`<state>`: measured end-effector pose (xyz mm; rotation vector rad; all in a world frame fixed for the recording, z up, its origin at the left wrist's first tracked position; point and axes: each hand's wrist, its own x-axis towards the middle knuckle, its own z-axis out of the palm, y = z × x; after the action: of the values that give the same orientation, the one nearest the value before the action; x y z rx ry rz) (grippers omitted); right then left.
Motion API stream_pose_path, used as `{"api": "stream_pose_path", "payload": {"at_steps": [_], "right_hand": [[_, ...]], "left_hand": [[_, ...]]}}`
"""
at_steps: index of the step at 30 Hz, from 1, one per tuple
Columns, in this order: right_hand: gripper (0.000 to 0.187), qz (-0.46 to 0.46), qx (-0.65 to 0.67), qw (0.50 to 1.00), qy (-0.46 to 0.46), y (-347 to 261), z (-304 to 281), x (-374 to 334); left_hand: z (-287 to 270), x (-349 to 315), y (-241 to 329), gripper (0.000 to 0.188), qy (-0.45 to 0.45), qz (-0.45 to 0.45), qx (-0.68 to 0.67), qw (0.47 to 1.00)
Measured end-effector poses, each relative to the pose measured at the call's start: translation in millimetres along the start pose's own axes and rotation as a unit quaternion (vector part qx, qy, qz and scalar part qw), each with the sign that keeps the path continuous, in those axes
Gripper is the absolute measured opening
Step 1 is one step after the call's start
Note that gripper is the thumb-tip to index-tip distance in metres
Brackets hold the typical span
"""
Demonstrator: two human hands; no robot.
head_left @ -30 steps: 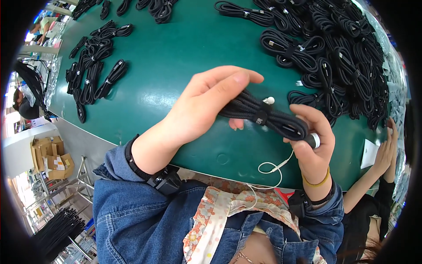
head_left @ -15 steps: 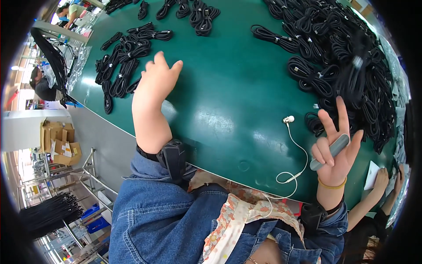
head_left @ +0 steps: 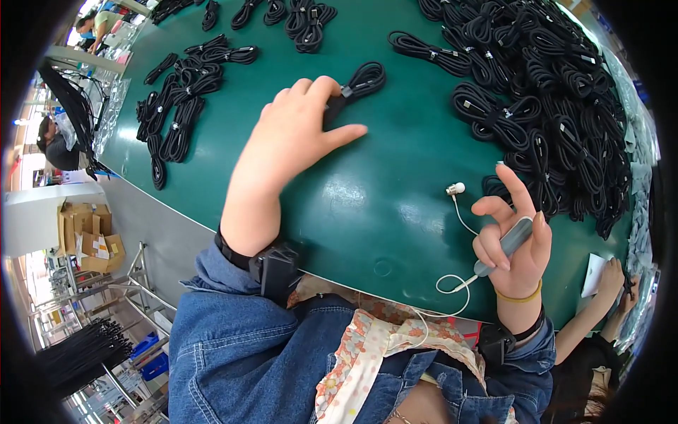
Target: The person picks up a bundled cable from a pile, turns it over by hand, and presses a handheld device against it. This process is repeated with several more cables from the table.
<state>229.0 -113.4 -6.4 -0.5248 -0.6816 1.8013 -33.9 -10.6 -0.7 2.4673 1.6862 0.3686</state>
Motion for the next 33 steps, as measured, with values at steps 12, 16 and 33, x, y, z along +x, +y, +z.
{"api": "stream_pose_path", "payload": {"at_steps": [12,16,33], "right_hand": [[0.059,-0.074,-0.319,0.938,0.11,3,14,-1],[0.06,-0.107,-0.428,0.897,0.039,-3,9,-12],[0.048,-0.083,-0.441,0.891,0.067,3,9,-14]], "left_hand": [[-2,-11,53,0.033,-0.045,0.244,-0.475,0.844],[5,-11,58,0.036,-0.039,0.253,-0.554,0.792],[-13,-17,49,0.024,-0.186,0.064,-0.573,0.795]]}}
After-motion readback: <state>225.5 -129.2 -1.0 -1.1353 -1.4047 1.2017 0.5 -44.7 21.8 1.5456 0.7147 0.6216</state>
